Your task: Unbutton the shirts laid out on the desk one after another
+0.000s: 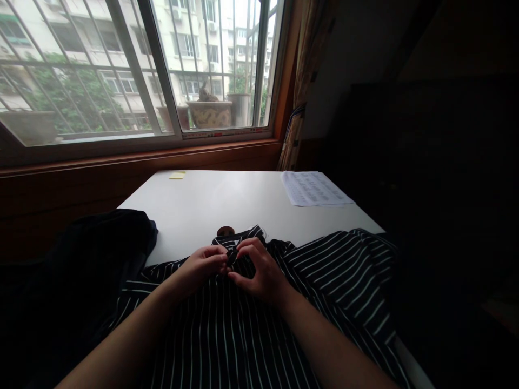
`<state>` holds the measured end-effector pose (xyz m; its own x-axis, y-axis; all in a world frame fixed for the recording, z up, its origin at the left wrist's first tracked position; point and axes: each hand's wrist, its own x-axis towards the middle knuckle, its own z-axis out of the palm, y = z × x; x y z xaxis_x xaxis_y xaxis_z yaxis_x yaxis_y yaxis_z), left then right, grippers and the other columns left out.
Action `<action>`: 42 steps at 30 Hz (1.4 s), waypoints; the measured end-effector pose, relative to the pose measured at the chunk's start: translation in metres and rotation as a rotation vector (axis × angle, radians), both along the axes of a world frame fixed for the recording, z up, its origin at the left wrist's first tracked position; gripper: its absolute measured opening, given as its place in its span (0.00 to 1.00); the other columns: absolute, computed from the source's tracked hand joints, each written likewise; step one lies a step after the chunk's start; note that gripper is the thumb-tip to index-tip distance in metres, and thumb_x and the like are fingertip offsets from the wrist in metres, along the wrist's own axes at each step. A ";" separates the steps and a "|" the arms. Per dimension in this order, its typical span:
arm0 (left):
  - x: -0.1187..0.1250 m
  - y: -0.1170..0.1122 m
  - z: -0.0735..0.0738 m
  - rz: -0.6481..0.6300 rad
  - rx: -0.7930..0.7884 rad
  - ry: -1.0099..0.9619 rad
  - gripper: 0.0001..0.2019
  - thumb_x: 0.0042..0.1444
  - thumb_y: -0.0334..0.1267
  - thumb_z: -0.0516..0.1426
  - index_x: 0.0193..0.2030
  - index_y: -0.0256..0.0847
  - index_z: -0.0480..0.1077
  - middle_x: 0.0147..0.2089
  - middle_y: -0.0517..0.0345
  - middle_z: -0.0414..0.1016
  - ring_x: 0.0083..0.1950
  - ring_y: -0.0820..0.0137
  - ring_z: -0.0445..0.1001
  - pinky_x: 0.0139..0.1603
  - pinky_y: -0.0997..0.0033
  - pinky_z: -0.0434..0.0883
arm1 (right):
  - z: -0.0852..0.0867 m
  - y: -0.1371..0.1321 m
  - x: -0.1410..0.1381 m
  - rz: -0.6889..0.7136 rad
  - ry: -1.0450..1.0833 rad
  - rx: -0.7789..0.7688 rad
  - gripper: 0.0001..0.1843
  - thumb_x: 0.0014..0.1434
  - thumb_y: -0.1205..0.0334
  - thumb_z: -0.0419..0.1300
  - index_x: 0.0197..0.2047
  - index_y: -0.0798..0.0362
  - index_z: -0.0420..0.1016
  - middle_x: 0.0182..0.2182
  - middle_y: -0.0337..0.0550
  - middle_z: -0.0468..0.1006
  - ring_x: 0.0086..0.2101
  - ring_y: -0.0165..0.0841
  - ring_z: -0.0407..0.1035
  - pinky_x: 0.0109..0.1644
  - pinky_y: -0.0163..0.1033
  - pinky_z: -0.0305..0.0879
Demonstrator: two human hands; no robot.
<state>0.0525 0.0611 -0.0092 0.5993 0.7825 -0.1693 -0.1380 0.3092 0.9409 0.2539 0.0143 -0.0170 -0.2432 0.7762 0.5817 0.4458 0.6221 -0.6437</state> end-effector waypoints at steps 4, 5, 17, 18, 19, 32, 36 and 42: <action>0.000 0.001 0.004 -0.032 0.045 0.001 0.11 0.54 0.41 0.65 0.36 0.35 0.74 0.33 0.56 0.69 0.34 0.72 0.67 0.35 0.75 0.64 | -0.001 0.000 -0.001 0.013 -0.023 0.013 0.21 0.51 0.65 0.66 0.46 0.45 0.63 0.48 0.44 0.69 0.48 0.39 0.68 0.52 0.49 0.71; 0.000 0.001 0.005 -0.037 0.059 0.007 0.10 0.54 0.41 0.65 0.36 0.35 0.74 0.34 0.56 0.69 0.34 0.72 0.66 0.35 0.75 0.64 | -0.001 0.000 -0.001 0.012 -0.029 0.016 0.21 0.51 0.68 0.65 0.46 0.45 0.63 0.47 0.44 0.69 0.47 0.39 0.68 0.51 0.48 0.71; -0.001 -0.002 0.000 0.003 0.216 0.018 0.09 0.59 0.39 0.63 0.42 0.37 0.73 0.35 0.57 0.72 0.36 0.72 0.69 0.38 0.74 0.66 | 0.005 -0.002 0.001 -0.013 0.018 -0.019 0.18 0.52 0.74 0.58 0.45 0.46 0.67 0.43 0.41 0.75 0.46 0.37 0.71 0.52 0.45 0.70; 0.000 -0.003 -0.001 0.022 0.263 0.028 0.10 0.59 0.38 0.64 0.44 0.38 0.72 0.37 0.57 0.73 0.38 0.71 0.70 0.39 0.73 0.67 | 0.005 -0.002 0.002 -0.018 0.021 -0.023 0.18 0.53 0.74 0.58 0.45 0.46 0.67 0.43 0.41 0.75 0.46 0.37 0.72 0.53 0.45 0.69; 0.000 -0.003 -0.001 0.038 0.310 0.031 0.12 0.58 0.38 0.64 0.47 0.39 0.71 0.40 0.56 0.73 0.39 0.70 0.71 0.41 0.72 0.68 | 0.005 -0.001 0.002 -0.023 0.024 -0.025 0.17 0.53 0.73 0.58 0.45 0.46 0.68 0.43 0.41 0.76 0.45 0.37 0.72 0.52 0.44 0.69; -0.002 0.002 -0.006 0.187 1.014 0.296 0.05 0.64 0.35 0.59 0.43 0.42 0.77 0.45 0.53 0.69 0.44 0.68 0.72 0.42 0.69 0.71 | 0.005 0.001 0.006 -0.023 0.053 -0.102 0.07 0.60 0.67 0.60 0.42 0.49 0.75 0.38 0.40 0.80 0.41 0.35 0.74 0.47 0.42 0.70; -0.002 0.000 -0.003 0.151 1.023 0.294 0.05 0.65 0.35 0.57 0.42 0.40 0.75 0.44 0.52 0.70 0.45 0.67 0.72 0.45 0.68 0.71 | 0.004 0.002 0.005 -0.030 0.044 -0.100 0.06 0.61 0.67 0.60 0.41 0.49 0.76 0.36 0.40 0.80 0.39 0.34 0.75 0.46 0.40 0.69; -0.005 0.002 0.000 0.037 0.875 0.239 0.08 0.66 0.38 0.56 0.39 0.37 0.73 0.41 0.52 0.69 0.43 0.66 0.71 0.45 0.67 0.69 | 0.003 0.004 0.004 -0.001 0.020 -0.146 0.04 0.63 0.65 0.59 0.40 0.51 0.76 0.35 0.41 0.79 0.38 0.34 0.74 0.44 0.40 0.67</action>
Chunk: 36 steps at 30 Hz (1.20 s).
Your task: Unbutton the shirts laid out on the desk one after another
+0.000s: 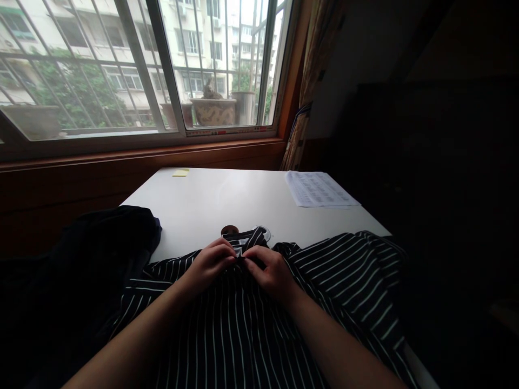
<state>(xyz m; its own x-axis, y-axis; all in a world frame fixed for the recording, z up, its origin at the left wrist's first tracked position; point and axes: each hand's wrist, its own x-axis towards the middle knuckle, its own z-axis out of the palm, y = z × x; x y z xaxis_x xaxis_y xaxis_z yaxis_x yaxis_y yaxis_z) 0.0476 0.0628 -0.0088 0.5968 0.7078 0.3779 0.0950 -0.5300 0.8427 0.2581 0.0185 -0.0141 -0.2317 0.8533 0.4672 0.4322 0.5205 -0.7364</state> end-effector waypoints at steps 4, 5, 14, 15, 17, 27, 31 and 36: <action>0.000 0.003 -0.001 -0.047 -0.090 0.005 0.09 0.66 0.40 0.57 0.38 0.37 0.73 0.40 0.52 0.69 0.43 0.66 0.70 0.45 0.66 0.67 | -0.001 0.002 0.001 0.029 0.016 -0.068 0.06 0.65 0.66 0.57 0.37 0.51 0.75 0.32 0.39 0.77 0.35 0.32 0.72 0.40 0.38 0.65; 0.000 0.004 -0.001 -0.056 -0.107 0.008 0.10 0.65 0.41 0.57 0.38 0.37 0.73 0.40 0.53 0.69 0.43 0.66 0.70 0.45 0.66 0.67 | -0.002 0.003 0.001 0.033 0.020 -0.085 0.07 0.65 0.66 0.56 0.37 0.51 0.75 0.31 0.38 0.76 0.34 0.32 0.71 0.39 0.37 0.64; -0.001 0.000 0.002 -0.074 -0.160 0.042 0.09 0.65 0.41 0.58 0.40 0.38 0.75 0.41 0.53 0.70 0.45 0.65 0.71 0.48 0.67 0.67 | -0.002 0.001 0.001 0.032 0.053 -0.126 0.08 0.66 0.65 0.54 0.34 0.51 0.71 0.31 0.38 0.74 0.34 0.32 0.69 0.39 0.37 0.61; -0.001 -0.001 0.002 -0.071 -0.153 0.048 0.09 0.64 0.41 0.58 0.40 0.38 0.76 0.42 0.53 0.71 0.45 0.65 0.71 0.48 0.67 0.67 | -0.002 0.001 0.001 0.028 0.048 -0.123 0.08 0.66 0.64 0.54 0.34 0.51 0.71 0.31 0.38 0.74 0.34 0.32 0.69 0.39 0.37 0.62; -0.001 -0.001 0.002 -0.065 -0.132 0.061 0.08 0.63 0.41 0.59 0.40 0.38 0.76 0.41 0.53 0.71 0.44 0.65 0.71 0.47 0.67 0.68 | -0.003 0.001 0.001 0.025 0.031 -0.110 0.08 0.66 0.64 0.54 0.34 0.51 0.71 0.32 0.39 0.74 0.35 0.32 0.69 0.40 0.37 0.62; -0.004 0.000 -0.002 -0.022 -0.085 0.068 0.10 0.64 0.42 0.58 0.38 0.37 0.74 0.38 0.54 0.71 0.41 0.67 0.70 0.44 0.68 0.67 | -0.002 -0.007 -0.005 -0.114 -0.027 0.115 0.02 0.65 0.63 0.56 0.38 0.50 0.68 0.35 0.41 0.70 0.37 0.34 0.67 0.42 0.41 0.65; -0.003 -0.001 -0.001 0.025 -0.104 0.067 0.11 0.64 0.43 0.58 0.38 0.37 0.74 0.37 0.55 0.70 0.40 0.67 0.70 0.42 0.69 0.67 | 0.003 -0.019 -0.014 -0.213 -0.143 0.302 0.07 0.61 0.57 0.62 0.40 0.49 0.69 0.37 0.43 0.68 0.40 0.38 0.65 0.45 0.46 0.66; -0.002 -0.001 -0.002 0.036 -0.108 0.056 0.11 0.64 0.43 0.58 0.38 0.37 0.74 0.37 0.55 0.70 0.40 0.67 0.69 0.41 0.69 0.67 | 0.003 -0.026 -0.026 -0.268 -0.390 0.273 0.10 0.61 0.55 0.64 0.40 0.50 0.70 0.35 0.46 0.71 0.39 0.41 0.66 0.44 0.49 0.66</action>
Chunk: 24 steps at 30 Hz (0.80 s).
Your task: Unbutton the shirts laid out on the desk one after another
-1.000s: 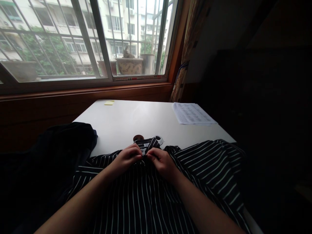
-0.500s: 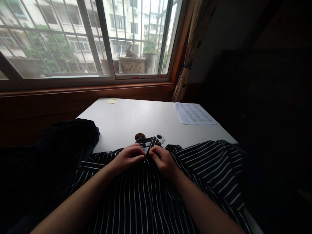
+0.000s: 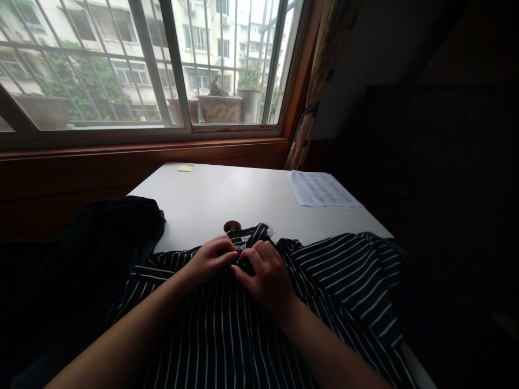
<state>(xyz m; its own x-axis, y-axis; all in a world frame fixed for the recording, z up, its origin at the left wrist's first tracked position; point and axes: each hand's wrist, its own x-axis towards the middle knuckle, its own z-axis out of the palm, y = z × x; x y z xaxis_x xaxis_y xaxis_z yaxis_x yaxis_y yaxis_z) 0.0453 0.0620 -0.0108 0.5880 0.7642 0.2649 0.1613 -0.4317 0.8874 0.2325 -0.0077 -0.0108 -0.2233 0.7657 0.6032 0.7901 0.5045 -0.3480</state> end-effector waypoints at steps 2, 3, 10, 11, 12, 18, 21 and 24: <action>0.000 0.000 -0.001 0.008 0.009 -0.009 0.11 0.64 0.43 0.58 0.37 0.37 0.74 0.37 0.55 0.70 0.39 0.67 0.69 0.41 0.69 0.66 | -0.002 0.000 -0.002 -0.023 -0.039 -0.023 0.06 0.63 0.58 0.62 0.40 0.50 0.71 0.35 0.46 0.72 0.38 0.41 0.67 0.43 0.48 0.66; 0.000 0.001 -0.002 0.011 0.013 -0.012 0.11 0.64 0.43 0.58 0.37 0.37 0.74 0.37 0.55 0.70 0.39 0.67 0.69 0.41 0.69 0.66 | -0.003 0.000 -0.003 -0.023 -0.044 -0.035 0.04 0.64 0.60 0.61 0.40 0.50 0.71 0.34 0.45 0.72 0.38 0.40 0.67 0.43 0.47 0.66; 0.002 0.003 -0.005 0.031 0.025 -0.031 0.11 0.63 0.43 0.58 0.35 0.37 0.74 0.36 0.55 0.69 0.39 0.67 0.69 0.41 0.69 0.66 | -0.005 0.000 -0.001 0.004 0.037 -0.087 0.06 0.65 0.70 0.56 0.38 0.51 0.72 0.33 0.43 0.73 0.34 0.35 0.70 0.40 0.40 0.66; 0.002 0.004 -0.005 0.034 0.027 -0.034 0.11 0.63 0.43 0.59 0.35 0.37 0.74 0.36 0.55 0.69 0.39 0.67 0.69 0.41 0.68 0.66 | -0.004 0.001 0.000 0.011 0.054 -0.084 0.06 0.65 0.70 0.56 0.38 0.51 0.73 0.33 0.42 0.73 0.34 0.35 0.69 0.40 0.41 0.66; 0.002 0.004 -0.005 0.038 0.027 -0.036 0.11 0.63 0.43 0.59 0.35 0.37 0.74 0.36 0.55 0.70 0.39 0.67 0.69 0.41 0.68 0.66 | -0.004 0.001 0.000 0.023 0.072 -0.078 0.07 0.66 0.70 0.56 0.38 0.51 0.73 0.33 0.42 0.73 0.34 0.35 0.69 0.40 0.41 0.66; 0.002 0.003 -0.003 0.047 0.016 -0.046 0.10 0.63 0.42 0.58 0.34 0.37 0.74 0.36 0.55 0.70 0.39 0.66 0.69 0.42 0.67 0.66 | -0.002 0.000 0.003 0.070 0.117 0.004 0.07 0.65 0.69 0.57 0.38 0.49 0.75 0.32 0.43 0.74 0.37 0.38 0.66 0.43 0.45 0.66; 0.002 0.002 -0.002 0.052 0.014 -0.056 0.10 0.62 0.42 0.58 0.34 0.37 0.74 0.36 0.55 0.70 0.39 0.66 0.69 0.42 0.67 0.66 | 0.000 -0.002 0.004 0.066 0.112 0.030 0.08 0.65 0.70 0.57 0.39 0.48 0.76 0.32 0.43 0.74 0.37 0.39 0.65 0.44 0.47 0.65; 0.003 0.002 -0.002 0.054 0.021 -0.064 0.10 0.62 0.41 0.58 0.34 0.37 0.73 0.36 0.55 0.70 0.40 0.66 0.70 0.43 0.67 0.66 | 0.001 -0.002 0.004 0.076 0.112 0.046 0.08 0.65 0.70 0.58 0.39 0.48 0.76 0.32 0.42 0.74 0.37 0.39 0.64 0.43 0.47 0.65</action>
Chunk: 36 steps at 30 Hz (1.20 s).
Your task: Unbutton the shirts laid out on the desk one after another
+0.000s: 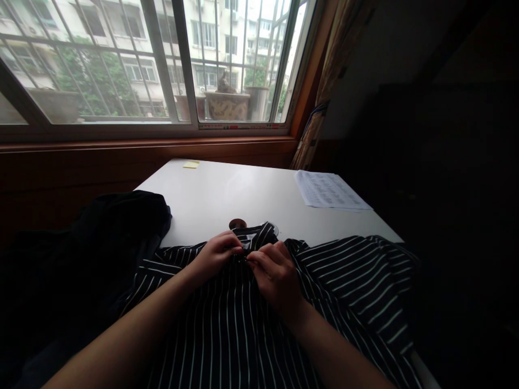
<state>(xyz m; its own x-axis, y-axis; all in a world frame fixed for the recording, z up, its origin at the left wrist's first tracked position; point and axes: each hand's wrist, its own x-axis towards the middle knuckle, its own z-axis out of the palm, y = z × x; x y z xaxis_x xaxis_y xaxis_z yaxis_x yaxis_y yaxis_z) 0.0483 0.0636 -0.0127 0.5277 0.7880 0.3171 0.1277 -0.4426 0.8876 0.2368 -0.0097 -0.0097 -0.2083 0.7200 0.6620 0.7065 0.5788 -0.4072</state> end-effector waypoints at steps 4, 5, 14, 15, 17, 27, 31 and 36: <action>0.000 -0.001 0.001 0.012 0.010 0.011 0.10 0.62 0.41 0.59 0.33 0.38 0.73 0.36 0.55 0.70 0.39 0.66 0.70 0.42 0.68 0.66 | -0.001 0.000 0.001 0.009 -0.007 0.003 0.08 0.64 0.70 0.58 0.40 0.48 0.77 0.32 0.42 0.73 0.37 0.38 0.63 0.43 0.47 0.65; 0.000 -0.001 0.001 0.014 0.009 0.013 0.10 0.62 0.41 0.59 0.33 0.38 0.73 0.36 0.55 0.70 0.39 0.66 0.69 0.41 0.68 0.66 | -0.002 0.000 0.001 0.008 -0.010 0.006 0.09 0.64 0.70 0.58 0.40 0.47 0.77 0.32 0.42 0.73 0.37 0.38 0.63 0.43 0.47 0.65; 0.000 -0.002 0.001 0.020 0.013 0.000 0.07 0.61 0.37 0.59 0.33 0.37 0.73 0.35 0.56 0.69 0.38 0.67 0.69 0.41 0.68 0.66 | -0.002 0.000 0.002 0.020 -0.028 0.011 0.08 0.65 0.69 0.57 0.40 0.48 0.76 0.31 0.43 0.72 0.36 0.39 0.62 0.43 0.47 0.65; 0.000 -0.002 0.002 0.022 0.011 0.002 0.07 0.61 0.37 0.59 0.33 0.37 0.74 0.35 0.56 0.70 0.38 0.67 0.69 0.41 0.68 0.66 | -0.002 0.000 0.002 0.025 -0.028 0.009 0.08 0.65 0.69 0.57 0.40 0.48 0.76 0.31 0.43 0.72 0.36 0.39 0.62 0.43 0.47 0.65; 0.000 -0.002 0.002 0.025 0.009 0.004 0.07 0.61 0.37 0.59 0.33 0.37 0.74 0.35 0.56 0.70 0.38 0.67 0.69 0.41 0.68 0.66 | -0.003 0.000 0.002 0.033 -0.028 0.006 0.09 0.65 0.70 0.56 0.40 0.48 0.76 0.31 0.43 0.72 0.36 0.38 0.62 0.43 0.47 0.65; -0.001 -0.004 0.002 0.018 -0.006 -0.003 0.09 0.60 0.40 0.61 0.31 0.37 0.74 0.35 0.57 0.69 0.37 0.68 0.69 0.39 0.69 0.65 | -0.004 0.001 0.004 0.081 -0.050 0.012 0.09 0.65 0.69 0.56 0.41 0.47 0.76 0.31 0.43 0.73 0.36 0.38 0.63 0.43 0.47 0.64; -0.002 -0.004 0.004 0.015 -0.011 -0.001 0.09 0.60 0.40 0.61 0.31 0.37 0.74 0.35 0.57 0.69 0.37 0.68 0.69 0.39 0.69 0.65 | -0.004 0.001 0.005 0.093 -0.045 0.028 0.09 0.65 0.69 0.56 0.40 0.48 0.76 0.30 0.42 0.73 0.36 0.38 0.63 0.42 0.47 0.64; -0.001 -0.006 0.006 0.018 -0.005 0.012 0.10 0.60 0.41 0.61 0.31 0.37 0.74 0.35 0.56 0.69 0.38 0.68 0.69 0.39 0.70 0.65 | -0.002 0.001 0.004 0.107 -0.059 0.037 0.08 0.65 0.69 0.57 0.40 0.49 0.77 0.30 0.42 0.73 0.35 0.37 0.62 0.42 0.46 0.64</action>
